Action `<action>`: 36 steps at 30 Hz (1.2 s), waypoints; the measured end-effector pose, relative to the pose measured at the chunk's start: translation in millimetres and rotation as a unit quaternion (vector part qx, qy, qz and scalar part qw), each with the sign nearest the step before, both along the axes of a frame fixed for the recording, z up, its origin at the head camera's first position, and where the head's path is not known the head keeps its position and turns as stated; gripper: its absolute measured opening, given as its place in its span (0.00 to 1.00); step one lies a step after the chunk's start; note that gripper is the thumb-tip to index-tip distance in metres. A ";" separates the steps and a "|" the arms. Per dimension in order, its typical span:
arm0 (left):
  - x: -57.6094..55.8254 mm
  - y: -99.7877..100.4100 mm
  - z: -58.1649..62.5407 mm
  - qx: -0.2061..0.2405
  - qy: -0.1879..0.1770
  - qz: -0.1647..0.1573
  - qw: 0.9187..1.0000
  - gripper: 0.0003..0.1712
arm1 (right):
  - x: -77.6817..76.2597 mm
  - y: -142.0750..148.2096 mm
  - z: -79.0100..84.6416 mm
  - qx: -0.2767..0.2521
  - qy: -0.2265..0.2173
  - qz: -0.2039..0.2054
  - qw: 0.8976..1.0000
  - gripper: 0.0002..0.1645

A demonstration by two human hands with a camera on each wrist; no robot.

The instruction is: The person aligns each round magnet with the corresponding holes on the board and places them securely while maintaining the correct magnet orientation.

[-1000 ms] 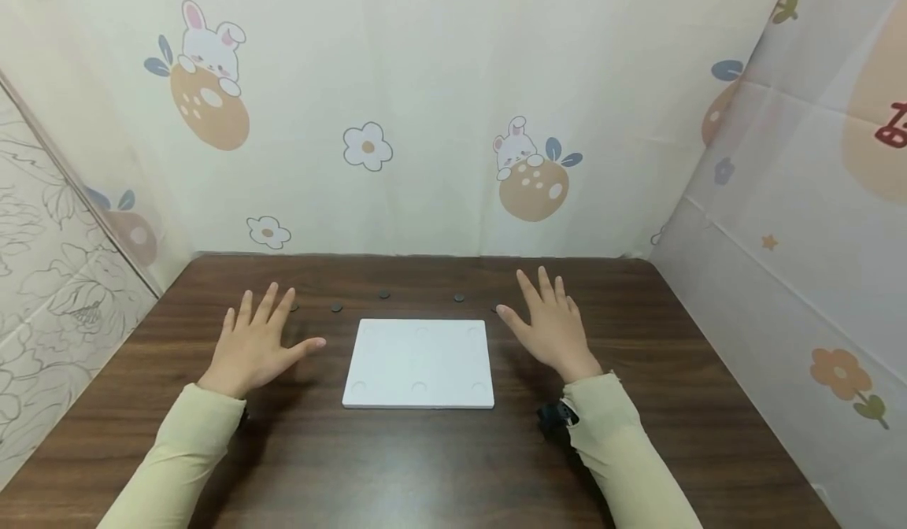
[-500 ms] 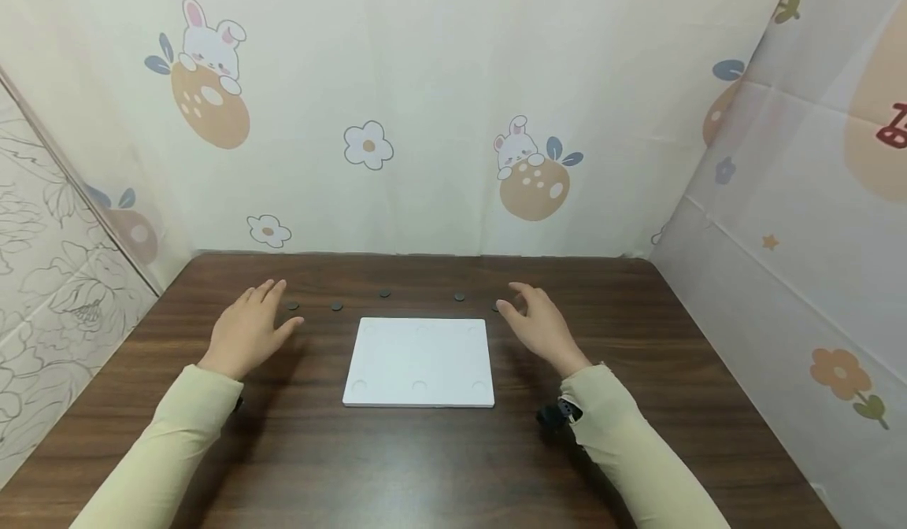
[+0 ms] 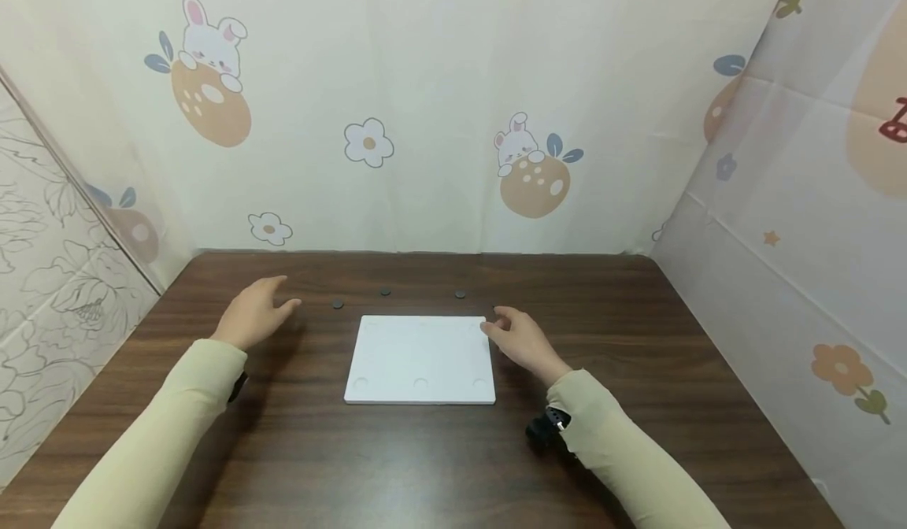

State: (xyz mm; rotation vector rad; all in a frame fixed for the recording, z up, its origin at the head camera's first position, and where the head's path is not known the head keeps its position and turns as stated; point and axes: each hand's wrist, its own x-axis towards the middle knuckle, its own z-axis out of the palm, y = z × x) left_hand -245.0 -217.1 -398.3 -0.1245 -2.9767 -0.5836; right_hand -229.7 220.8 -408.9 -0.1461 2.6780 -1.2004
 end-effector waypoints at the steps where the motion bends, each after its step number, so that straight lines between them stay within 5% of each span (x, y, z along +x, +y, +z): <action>1: -2.1 -0.3 -0.7 0.002 -0.003 0.000 1.000 0.35 | 0.8 -0.9 -0.9 -0.004 -0.007 0.000 1.000 0.40; 19: -30.9 -6.9 -13.7 -0.024 -0.085 -0.003 0.996 0.30 | 2.3 -11.3 -12.2 0.021 -0.021 -0.004 1.000 0.39; 36: -34.6 -9.4 -17.2 -0.026 -0.069 -0.008 0.997 0.17 | -6.0 -16.1 -13.2 0.051 -0.018 0.010 0.998 0.37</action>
